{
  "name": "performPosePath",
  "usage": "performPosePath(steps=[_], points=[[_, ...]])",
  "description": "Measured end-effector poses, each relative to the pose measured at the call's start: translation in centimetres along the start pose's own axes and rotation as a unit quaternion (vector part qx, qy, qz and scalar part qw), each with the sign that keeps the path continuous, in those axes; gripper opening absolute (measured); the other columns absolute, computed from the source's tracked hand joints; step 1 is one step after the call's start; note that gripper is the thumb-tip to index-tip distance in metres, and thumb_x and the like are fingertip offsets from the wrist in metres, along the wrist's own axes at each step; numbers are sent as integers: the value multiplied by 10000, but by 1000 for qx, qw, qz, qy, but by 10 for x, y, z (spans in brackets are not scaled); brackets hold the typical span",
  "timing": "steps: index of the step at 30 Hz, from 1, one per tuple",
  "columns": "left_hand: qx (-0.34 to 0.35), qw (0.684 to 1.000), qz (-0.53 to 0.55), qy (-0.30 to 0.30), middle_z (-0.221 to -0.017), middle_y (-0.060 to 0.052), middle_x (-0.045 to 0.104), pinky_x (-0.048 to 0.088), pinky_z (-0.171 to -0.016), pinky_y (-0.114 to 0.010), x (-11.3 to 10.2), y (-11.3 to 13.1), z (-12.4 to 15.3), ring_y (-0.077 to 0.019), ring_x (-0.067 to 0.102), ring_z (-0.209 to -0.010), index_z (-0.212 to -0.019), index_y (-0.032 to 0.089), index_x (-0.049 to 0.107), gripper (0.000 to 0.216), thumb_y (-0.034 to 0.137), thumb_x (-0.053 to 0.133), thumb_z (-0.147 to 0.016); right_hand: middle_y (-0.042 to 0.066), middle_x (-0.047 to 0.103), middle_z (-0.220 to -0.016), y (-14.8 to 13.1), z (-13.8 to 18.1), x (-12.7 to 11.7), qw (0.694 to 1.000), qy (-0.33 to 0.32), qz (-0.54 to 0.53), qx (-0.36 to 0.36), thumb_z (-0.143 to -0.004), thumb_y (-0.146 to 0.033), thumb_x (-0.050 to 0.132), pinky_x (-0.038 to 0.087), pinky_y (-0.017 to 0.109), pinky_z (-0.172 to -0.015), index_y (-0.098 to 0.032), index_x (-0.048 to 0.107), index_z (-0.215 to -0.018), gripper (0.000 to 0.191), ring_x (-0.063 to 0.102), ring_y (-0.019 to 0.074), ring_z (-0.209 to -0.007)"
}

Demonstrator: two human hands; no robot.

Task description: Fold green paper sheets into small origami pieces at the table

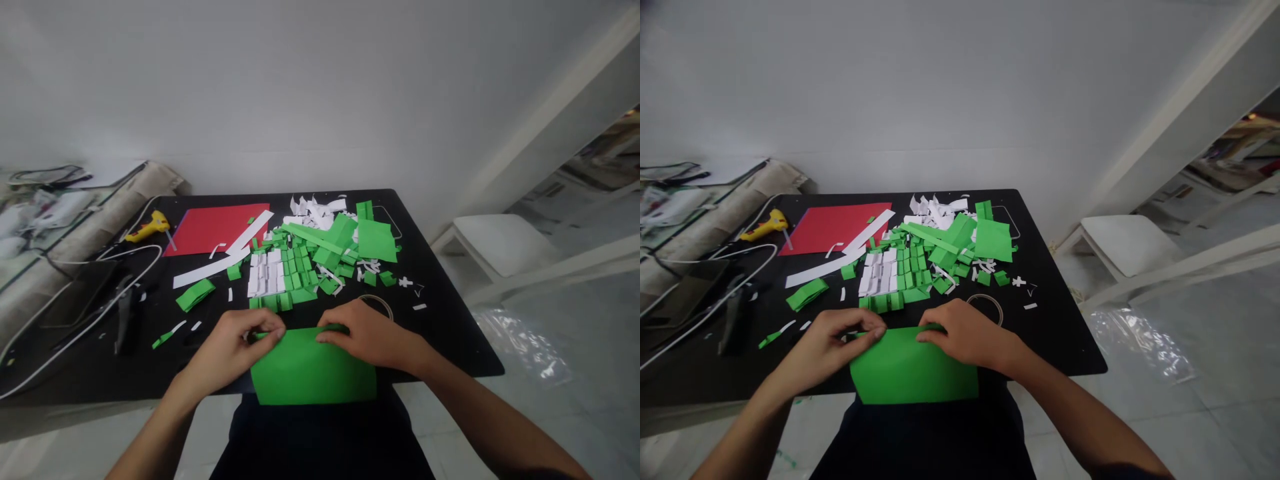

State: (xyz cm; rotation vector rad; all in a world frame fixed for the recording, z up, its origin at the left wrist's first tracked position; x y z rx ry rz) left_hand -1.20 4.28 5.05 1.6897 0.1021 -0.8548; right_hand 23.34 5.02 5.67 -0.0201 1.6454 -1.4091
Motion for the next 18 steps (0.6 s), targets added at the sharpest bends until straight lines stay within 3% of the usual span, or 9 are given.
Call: performPosePath(steps=[5,10,14,18], points=[[34,999,-12,-28,-829,12,751,498,-666,-208,11,12,-8,-121,661,-739,-864,204,717,134,167,613,-941,53,827,-987,-3,-1,1,1000,5,14,-16,-1015,-260,701,490,311,-810,-186,802,-1031,126,756,217,-909],[54,998,-16,-12,-752,23,712,484,-651,-200,-9,4,-4,-105,621,-675,-792,193,671,147,132,612,-913,24,823,-934,4,12,-12,999,43,-11,5,-1019,-301,699,489,300,-781,-217,809,-988,142,741,191,-843],[31,999,6,31,-710,3,706,498,-609,-202,-26,-11,3,-116,629,-639,-796,186,700,163,233,653,-944,17,810,-895,15,22,-19,996,58,-37,50,-1009,-368,707,484,306,-720,-225,814,-975,182,723,184,-788],[-20,991,75,111,-742,-16,710,520,-607,-205,-22,-20,6,-124,651,-653,-838,181,714,182,295,659,-968,17,809,-939,21,26,-22,989,97,-90,58,-997,-378,712,504,312,-770,-227,805,-959,181,728,192,-865]])
Point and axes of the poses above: each hand's wrist, its own z-axis away from the middle knuckle, its own x-axis out of the palm, y = z × x, the point moved 3 cm from there along -z, towards the middle knuckle
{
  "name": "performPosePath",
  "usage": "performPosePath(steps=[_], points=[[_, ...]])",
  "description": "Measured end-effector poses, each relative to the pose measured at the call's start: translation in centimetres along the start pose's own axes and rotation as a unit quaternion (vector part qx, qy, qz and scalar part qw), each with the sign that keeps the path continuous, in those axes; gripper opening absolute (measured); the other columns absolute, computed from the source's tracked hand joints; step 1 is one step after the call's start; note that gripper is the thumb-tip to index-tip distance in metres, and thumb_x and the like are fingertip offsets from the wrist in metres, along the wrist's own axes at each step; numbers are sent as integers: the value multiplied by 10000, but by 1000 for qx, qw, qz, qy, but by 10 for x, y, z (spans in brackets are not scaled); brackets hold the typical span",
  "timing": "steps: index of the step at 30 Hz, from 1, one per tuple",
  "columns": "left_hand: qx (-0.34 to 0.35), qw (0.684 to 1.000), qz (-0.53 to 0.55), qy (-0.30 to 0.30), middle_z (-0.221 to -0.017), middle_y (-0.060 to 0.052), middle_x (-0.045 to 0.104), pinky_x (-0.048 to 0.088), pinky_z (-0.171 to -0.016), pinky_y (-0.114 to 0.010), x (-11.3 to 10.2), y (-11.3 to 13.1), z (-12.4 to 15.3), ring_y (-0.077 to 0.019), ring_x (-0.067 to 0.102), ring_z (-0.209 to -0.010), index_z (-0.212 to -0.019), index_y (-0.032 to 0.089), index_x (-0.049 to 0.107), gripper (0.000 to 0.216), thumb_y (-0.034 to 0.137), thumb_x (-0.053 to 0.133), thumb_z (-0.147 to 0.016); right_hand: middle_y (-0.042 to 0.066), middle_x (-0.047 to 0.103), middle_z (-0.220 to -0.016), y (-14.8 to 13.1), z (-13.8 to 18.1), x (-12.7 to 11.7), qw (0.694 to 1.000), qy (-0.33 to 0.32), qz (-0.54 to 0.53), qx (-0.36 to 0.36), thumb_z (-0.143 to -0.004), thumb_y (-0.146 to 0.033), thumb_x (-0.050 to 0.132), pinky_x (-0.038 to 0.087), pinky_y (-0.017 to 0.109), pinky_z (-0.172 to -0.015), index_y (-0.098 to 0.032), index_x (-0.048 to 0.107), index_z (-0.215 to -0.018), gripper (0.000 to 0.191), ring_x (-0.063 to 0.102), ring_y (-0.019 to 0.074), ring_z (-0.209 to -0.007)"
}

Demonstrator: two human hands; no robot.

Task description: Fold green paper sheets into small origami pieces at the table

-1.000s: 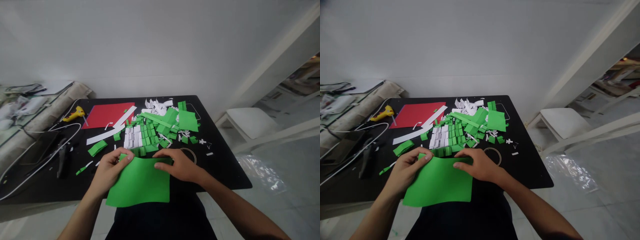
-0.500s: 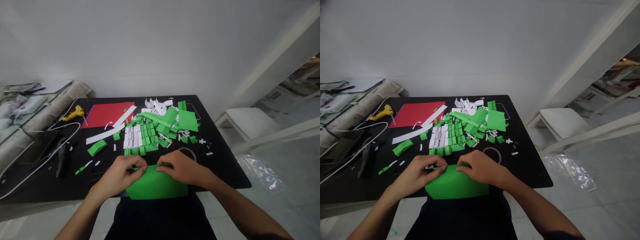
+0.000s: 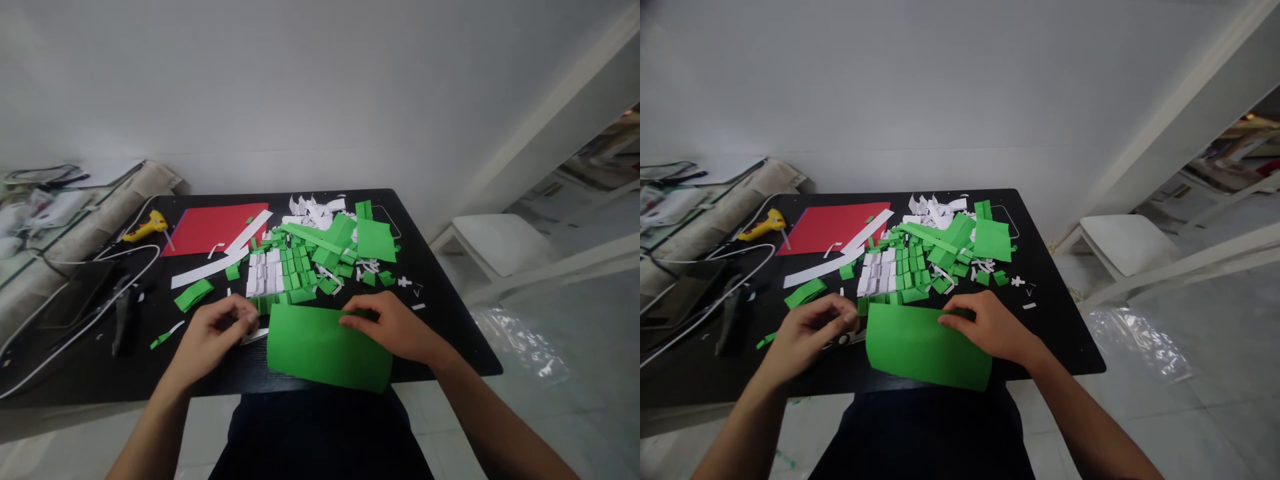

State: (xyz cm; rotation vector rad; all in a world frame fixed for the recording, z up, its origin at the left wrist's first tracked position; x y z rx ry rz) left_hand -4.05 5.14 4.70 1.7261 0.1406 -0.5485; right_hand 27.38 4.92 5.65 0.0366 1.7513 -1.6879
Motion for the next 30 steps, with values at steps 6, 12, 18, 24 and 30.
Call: performPosePath(steps=[6,12,18,24,30], points=[[5,995,64,74,-825,-4,701,578,-677,-219,28,0,2,-129,677,-726,-958,204,712,158,265,816,-856,13,787,-896,5,1,6,1000,14,-25,13,-988,-394,713,496,308,-743,-226,794,-927,196,699,184,-833],[0,990,94,107,-725,20,705,551,-587,-180,29,3,0,-109,661,-639,-877,213,744,133,209,855,-804,43,787,-944,5,8,-3,995,-52,-88,-1,-948,-476,761,532,293,-755,-208,805,-1004,277,711,182,-855],[35,992,81,96,-769,9,768,583,-591,-188,26,20,-6,-133,717,-669,-893,233,792,137,190,870,-788,139,810,-1038,-1,3,-3,911,-257,-315,-75,-987,-665,626,618,382,-864,-137,782,-1167,579,782,232,-949],[88,993,42,60,-771,22,778,591,-654,-195,33,38,-20,-132,726,-695,-835,239,788,76,174,828,-825,136,524,-1597,-5,-33,35,928,-177,-320,-73,-948,-557,754,384,500,-1233,-282,514,-1541,696,493,285,-1494],[71,996,26,56,-803,4,751,575,-678,-236,34,43,-28,-147,701,-725,-861,216,748,45,231,787,-878,92,687,-1326,-11,-42,45,914,-175,-362,-48,-916,-487,811,494,429,-1090,-260,546,-1480,663,652,249,-1265]])
Point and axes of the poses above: each hand's wrist, its own z-axis away from the middle knuckle, its own x-axis out of the palm, y = z × x, the point moved 3 cm from there along -z, towards the middle knuckle
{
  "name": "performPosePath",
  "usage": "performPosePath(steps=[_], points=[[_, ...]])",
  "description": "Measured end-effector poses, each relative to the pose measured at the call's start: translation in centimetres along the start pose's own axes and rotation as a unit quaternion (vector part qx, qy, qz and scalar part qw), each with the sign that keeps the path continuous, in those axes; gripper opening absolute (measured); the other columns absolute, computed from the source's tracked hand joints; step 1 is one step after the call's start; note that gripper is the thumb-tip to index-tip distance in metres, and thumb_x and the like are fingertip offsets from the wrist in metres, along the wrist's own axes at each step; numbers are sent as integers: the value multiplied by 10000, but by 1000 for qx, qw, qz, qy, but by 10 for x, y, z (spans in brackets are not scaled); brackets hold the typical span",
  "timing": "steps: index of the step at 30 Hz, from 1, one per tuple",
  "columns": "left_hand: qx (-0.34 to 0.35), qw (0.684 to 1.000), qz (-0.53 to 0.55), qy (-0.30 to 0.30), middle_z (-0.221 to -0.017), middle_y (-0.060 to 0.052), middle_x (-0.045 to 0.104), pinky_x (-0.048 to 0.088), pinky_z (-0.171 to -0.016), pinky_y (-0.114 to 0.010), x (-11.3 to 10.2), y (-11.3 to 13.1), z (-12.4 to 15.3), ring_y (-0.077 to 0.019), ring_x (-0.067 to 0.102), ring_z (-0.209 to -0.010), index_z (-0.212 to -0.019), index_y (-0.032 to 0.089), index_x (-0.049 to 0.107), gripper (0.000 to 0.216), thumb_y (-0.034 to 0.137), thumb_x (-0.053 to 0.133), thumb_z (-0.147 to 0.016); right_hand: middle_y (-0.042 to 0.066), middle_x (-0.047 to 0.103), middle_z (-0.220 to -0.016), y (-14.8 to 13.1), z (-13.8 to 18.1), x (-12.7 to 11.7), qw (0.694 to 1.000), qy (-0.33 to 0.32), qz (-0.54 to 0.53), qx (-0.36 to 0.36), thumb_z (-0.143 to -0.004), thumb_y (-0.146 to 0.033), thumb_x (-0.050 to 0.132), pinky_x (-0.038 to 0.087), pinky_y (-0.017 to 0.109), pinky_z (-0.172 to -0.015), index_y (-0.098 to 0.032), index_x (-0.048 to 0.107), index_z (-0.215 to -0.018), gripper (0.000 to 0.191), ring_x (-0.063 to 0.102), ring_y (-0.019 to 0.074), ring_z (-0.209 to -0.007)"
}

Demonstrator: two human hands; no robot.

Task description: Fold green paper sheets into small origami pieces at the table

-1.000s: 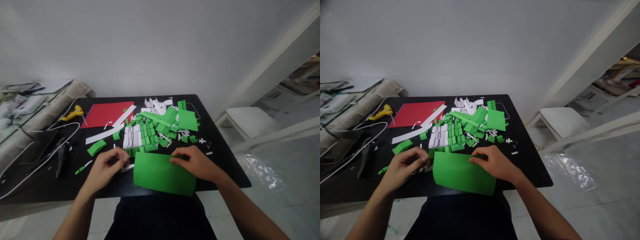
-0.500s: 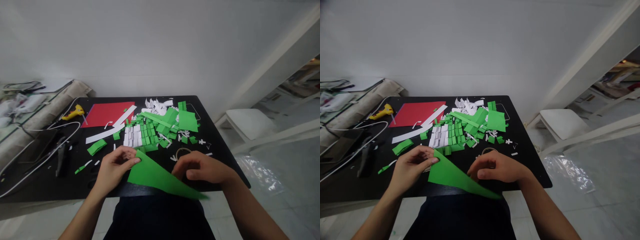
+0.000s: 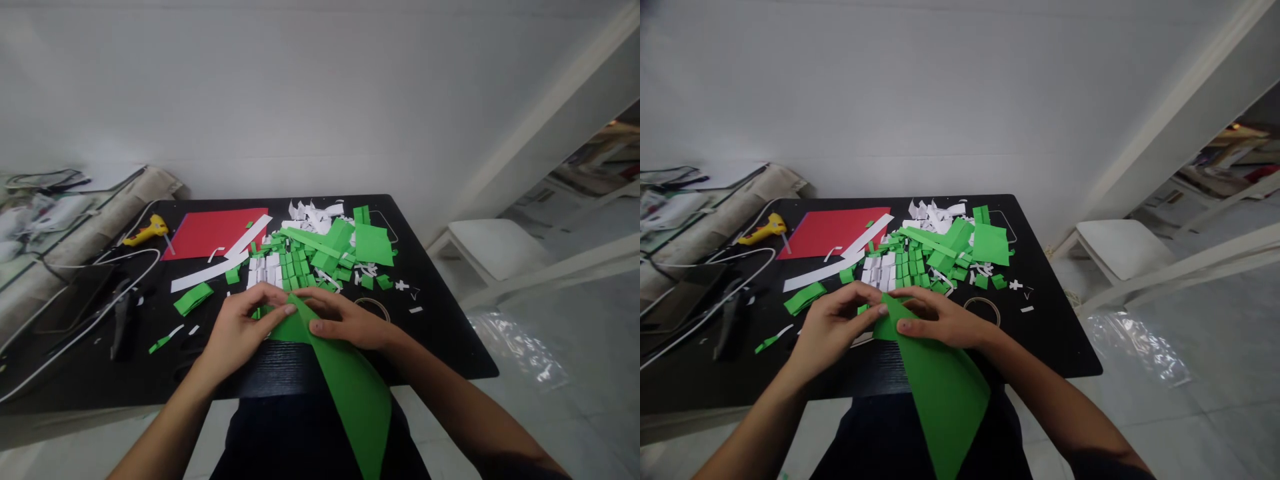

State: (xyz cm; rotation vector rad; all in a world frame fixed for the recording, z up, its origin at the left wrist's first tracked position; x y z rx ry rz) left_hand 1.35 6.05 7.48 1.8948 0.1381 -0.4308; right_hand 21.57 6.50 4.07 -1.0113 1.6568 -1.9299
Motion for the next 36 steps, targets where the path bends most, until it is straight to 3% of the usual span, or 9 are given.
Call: performPosePath(steps=[4,7,9,13,16,19,21,26,36], points=[[26,1000,4,-8,-867,-31,736,565,-740,-276,1,5,-5,-175,689,-810,-845,205,723,76,243,770,-891,41,717,-1083,-8,2,-2,998,45,50,-12,-914,-452,810,552,352,-889,-245,596,-1393,564,703,200,-999],[15,1000,-6,-21,-807,-15,706,541,-705,-268,2,5,-8,-162,656,-752,-844,204,716,82,247,765,-894,45,702,-1089,-22,4,-3,988,82,127,-36,-909,-419,806,542,344,-876,-231,638,-1320,482,686,205,-1008],[0,999,-13,-46,-801,-7,704,528,-687,-258,2,6,-9,-153,647,-733,-873,204,711,83,265,745,-917,37,697,-1065,-34,7,-5,977,99,180,-56,-894,-400,817,531,339,-881,-218,681,-1214,393,668,199,-989],[-11,993,-32,-117,-841,-8,711,518,-692,-257,-3,12,-11,-153,657,-760,-937,206,677,107,304,684,-978,-21,629,-812,-56,11,-10,957,102,263,-62,-889,-366,814,496,294,-719,-194,690,-928,215,592,148,-752],[-1,987,-43,-154,-919,-29,731,537,-732,-273,-9,22,-14,-171,683,-836,-1033,213,682,105,306,638,-1013,12,690,-916,-72,13,-14,946,111,289,-96,-886,-269,790,536,318,-790,-193,690,-978,155,658,172,-858],[22,983,-78,-165,-1057,-58,750,549,-762,-288,-13,33,-21,-193,692,-937,-1176,234,706,198,324,586,-1046,52,741,-1071,-84,13,-14,939,95,311,-109,-895,-164,725,560,360,-917,-200,706,-1133,241,703,197,-1014],[42,979,-113,-162,-1099,-59,754,546,-763,-294,-14,39,-26,-198,691,-958,-1224,250,711,238,337,565,-1056,54,756,-1077,-90,13,-12,931,91,338,-108,-915,-161,698,565,364,-925,-210,716,-1179,269,710,195,-1009],[64,974,-158,-147,-1028,-40,764,522,-692,-279,-13,42,-31,-185,690,-881,-1122,243,732,213,353,564,-1052,33,784,-966,-94,8,-7,923,118,345,-118,-953,-331,741,571,317,-831,-206,757,-1037,152,721,178,-907],[43,972,-136,-187,-942,-34,764,484,-591,-250,-8,46,-31,-171,678,-799,-1011,230,754,208,346,582,-1029,6,779,-843,-88,2,-5,924,119,349,-104,-931,-297,766,545,279,-750,-195,769,-892,109,709,152,-803]])
Point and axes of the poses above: each hand's wrist, its own z-axis away from the middle knuckle, its own x-axis out of the palm, y = z × x, the point moved 3 cm from there along -z, towards the middle knuckle
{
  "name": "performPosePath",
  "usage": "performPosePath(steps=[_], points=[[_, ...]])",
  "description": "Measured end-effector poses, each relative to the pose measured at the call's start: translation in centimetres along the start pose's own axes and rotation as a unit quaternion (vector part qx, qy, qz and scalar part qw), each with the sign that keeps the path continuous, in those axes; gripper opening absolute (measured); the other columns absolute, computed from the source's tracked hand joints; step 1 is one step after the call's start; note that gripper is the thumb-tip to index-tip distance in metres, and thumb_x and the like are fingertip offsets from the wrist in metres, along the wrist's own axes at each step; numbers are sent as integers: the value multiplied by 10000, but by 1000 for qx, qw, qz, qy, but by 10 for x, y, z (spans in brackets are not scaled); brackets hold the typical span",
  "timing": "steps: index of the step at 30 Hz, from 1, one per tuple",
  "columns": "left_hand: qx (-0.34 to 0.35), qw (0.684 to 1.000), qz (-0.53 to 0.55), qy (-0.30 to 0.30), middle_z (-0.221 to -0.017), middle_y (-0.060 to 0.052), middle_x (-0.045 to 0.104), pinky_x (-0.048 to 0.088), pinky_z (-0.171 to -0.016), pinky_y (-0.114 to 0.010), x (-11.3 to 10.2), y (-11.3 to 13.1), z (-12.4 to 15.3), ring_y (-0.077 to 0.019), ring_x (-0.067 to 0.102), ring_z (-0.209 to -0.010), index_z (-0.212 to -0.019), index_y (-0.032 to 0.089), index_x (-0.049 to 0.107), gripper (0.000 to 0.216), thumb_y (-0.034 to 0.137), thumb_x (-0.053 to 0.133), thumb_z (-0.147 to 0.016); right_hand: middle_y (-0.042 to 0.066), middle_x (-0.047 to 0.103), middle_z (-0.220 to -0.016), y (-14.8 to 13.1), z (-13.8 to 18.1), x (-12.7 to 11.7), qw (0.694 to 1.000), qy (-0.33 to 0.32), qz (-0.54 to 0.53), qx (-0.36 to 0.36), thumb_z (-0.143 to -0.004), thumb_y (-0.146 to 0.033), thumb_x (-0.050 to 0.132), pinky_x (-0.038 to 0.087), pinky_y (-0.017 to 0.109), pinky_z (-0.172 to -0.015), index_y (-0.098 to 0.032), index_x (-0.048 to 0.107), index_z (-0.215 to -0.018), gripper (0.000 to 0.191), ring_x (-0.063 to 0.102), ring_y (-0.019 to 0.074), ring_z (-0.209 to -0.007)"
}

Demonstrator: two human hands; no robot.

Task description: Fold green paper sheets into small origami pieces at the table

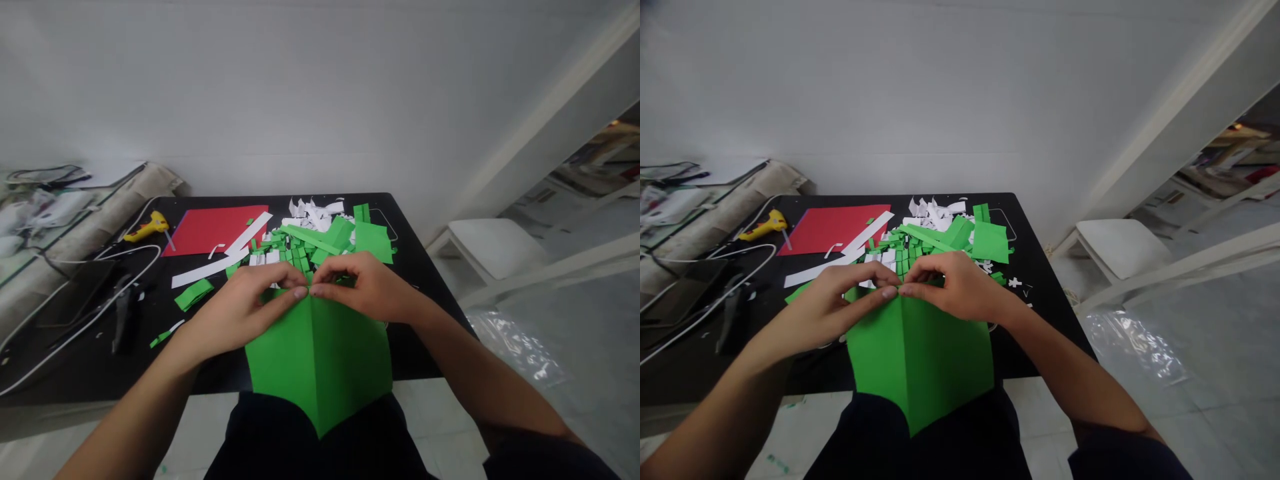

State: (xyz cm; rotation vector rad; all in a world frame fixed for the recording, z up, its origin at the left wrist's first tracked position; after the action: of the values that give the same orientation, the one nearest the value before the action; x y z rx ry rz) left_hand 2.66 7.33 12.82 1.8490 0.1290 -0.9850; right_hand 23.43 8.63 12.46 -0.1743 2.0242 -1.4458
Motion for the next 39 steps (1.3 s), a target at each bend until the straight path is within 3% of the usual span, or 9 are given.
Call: performPosePath(steps=[8,21,33,39], points=[[-4,1000,-3,-1,-836,-18,730,446,-585,-258,1,1,-2,-155,631,-712,-942,206,732,235,338,558,-1028,17,786,-857,-1,0,0,1000,-6,16,-1,-940,-277,729,549,297,-754,-190,765,-903,102,710,167,-803],[-21,995,53,81,-807,-17,716,449,-607,-261,15,-7,0,-157,630,-723,-871,194,695,212,331,590,-995,19,797,-846,7,3,8,998,51,-18,25,-915,-277,748,557,298,-746,-187,784,-884,102,722,173,-810],[-43,998,4,47,-678,19,613,389,-579,-261,15,-23,6,-124,514,-611,-790,188,646,350,430,572,-1032,30,820,-859,23,7,7,995,56,-20,75,-892,-324,795,575,307,-775,-191,806,-870,135,754,192,-830],[-73,997,25,31,-704,15,628,416,-608,-256,12,-37,7,-135,551,-645,-837,194,674,333,463,587,-1011,33,802,-857,43,11,4,992,46,-15,118,-860,-404,818,547,308,-717,-199,810,-931,216,732,196,-798]])
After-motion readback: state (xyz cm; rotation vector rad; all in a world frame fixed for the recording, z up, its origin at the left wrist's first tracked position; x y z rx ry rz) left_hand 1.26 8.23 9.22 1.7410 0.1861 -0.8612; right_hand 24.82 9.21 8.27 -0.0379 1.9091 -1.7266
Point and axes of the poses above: each hand's wrist, its own z-axis away from the middle knuckle, its own x-axis out of the palm, y = z × x, the point moved 3 cm from there along -z, towards the middle knuckle
